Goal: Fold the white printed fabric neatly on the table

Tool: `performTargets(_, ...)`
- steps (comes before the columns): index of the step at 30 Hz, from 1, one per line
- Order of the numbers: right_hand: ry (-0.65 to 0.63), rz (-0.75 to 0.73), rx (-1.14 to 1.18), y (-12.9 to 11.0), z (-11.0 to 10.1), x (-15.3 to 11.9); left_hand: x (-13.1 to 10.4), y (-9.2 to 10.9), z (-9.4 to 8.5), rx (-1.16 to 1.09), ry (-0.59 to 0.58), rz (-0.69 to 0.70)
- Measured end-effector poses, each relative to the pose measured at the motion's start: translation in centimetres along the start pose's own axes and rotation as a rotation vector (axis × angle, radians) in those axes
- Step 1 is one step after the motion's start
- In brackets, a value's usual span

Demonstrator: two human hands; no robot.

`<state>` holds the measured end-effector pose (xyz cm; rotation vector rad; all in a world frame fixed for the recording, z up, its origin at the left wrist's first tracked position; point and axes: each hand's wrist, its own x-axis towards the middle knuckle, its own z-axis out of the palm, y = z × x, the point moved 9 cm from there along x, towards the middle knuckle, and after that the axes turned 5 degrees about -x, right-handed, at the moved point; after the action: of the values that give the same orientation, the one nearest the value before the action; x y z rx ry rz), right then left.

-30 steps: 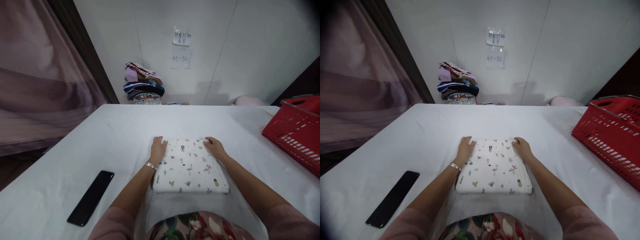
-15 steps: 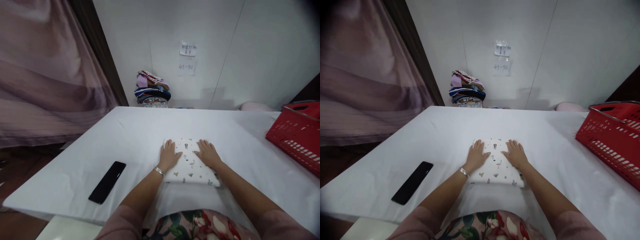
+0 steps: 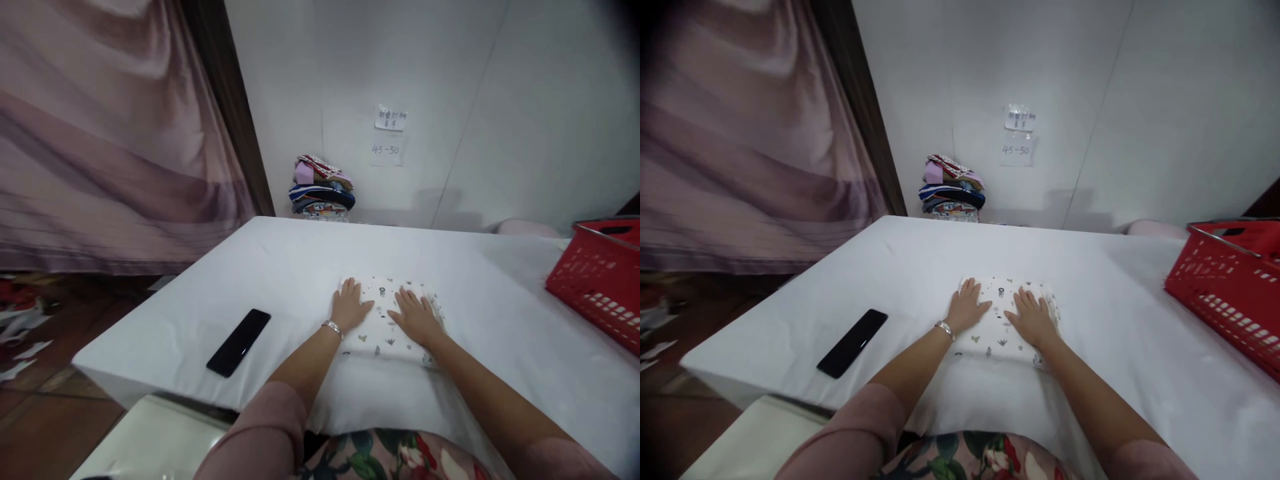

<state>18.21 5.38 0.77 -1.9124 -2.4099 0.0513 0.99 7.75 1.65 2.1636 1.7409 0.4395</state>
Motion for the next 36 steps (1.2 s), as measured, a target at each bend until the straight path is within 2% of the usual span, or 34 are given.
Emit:
performTargets(5,-0.014,-0.005,0.078,0.7,-0.6,-0.4,-0.3,-0.1,-0.8,-0.077,0.020,0.003)
performTargets(7,0.063,0.050,0.101,2.3,-1.7,-1.6,-0.9,-0.9,-2.1,-0.141,0.114,-0.041)
performTargets(9,0.160,0.173,0.138,4.9,-2.6,-3.5,-2.0,-2.2,-3.4,-0.203,0.218,-0.128)
performTargets(10,0.167,0.246,0.184,6.2,-2.4,-4.7,-2.6,-2.9,-3.7,-0.230,0.239,-0.182)
performTargets(12,0.085,0.388,0.315,8.4,-1.0,-6.9,-3.6,-4.2,-3.5,-0.280,0.200,-0.286)
performTargets(14,0.011,0.456,0.423,9.0,0.4,-8.7,-4.4,-5.1,-3.1,-0.316,0.118,-0.364)
performTargets(17,0.065,0.446,0.472,8.5,0.6,-9.8,-5.0,-5.8,-2.9,-0.338,0.025,-0.431)
performTargets(20,0.146,0.438,0.504,8.9,0.4,-9.5,-5.3,-5.9,-3.0,-0.369,0.002,-0.462)
performTargets(23,0.187,0.389,0.504,11.4,-0.6,-7.7,-6.2,-4.6,-2.3,-0.485,0.020,-0.463)
performTargets(25,0.212,0.352,0.465,14.2,-2.2,-5.9,-7.3,-2.3,-0.4,-0.654,-0.029,-0.435)
performTargets(28,0.277,0.387,0.304,19.0,-5.5,-3.4,-9.9,2.8,4.3,-0.974,-0.327,-0.404)
performTargets(29,0.284,0.408,0.212,20.0,-6.5,-2.7,-10.8,4.2,5.4,-1.045,-0.400,-0.397)
performTargets(30,0.320,0.450,0.140,20.6,-7.4,-2.5,-11.4,5.1,5.9,-1.088,-0.416,-0.380)
performTargets(32,0.384,0.376,0.113,19.1,-8.6,-2.1,-11.7,5.3,5.7,-1.093,-0.356,-0.348)
performTargets(34,0.428,0.227,0.174,15.1,-8.5,-2.6,-11.2,3.7,4.4,-1.023,-0.212,-0.336)
performTargets(36,0.390,0.088,0.218,10.1,-7.2,-4.0,-10.4,1.5,2.6,-0.909,-0.051,-0.319)
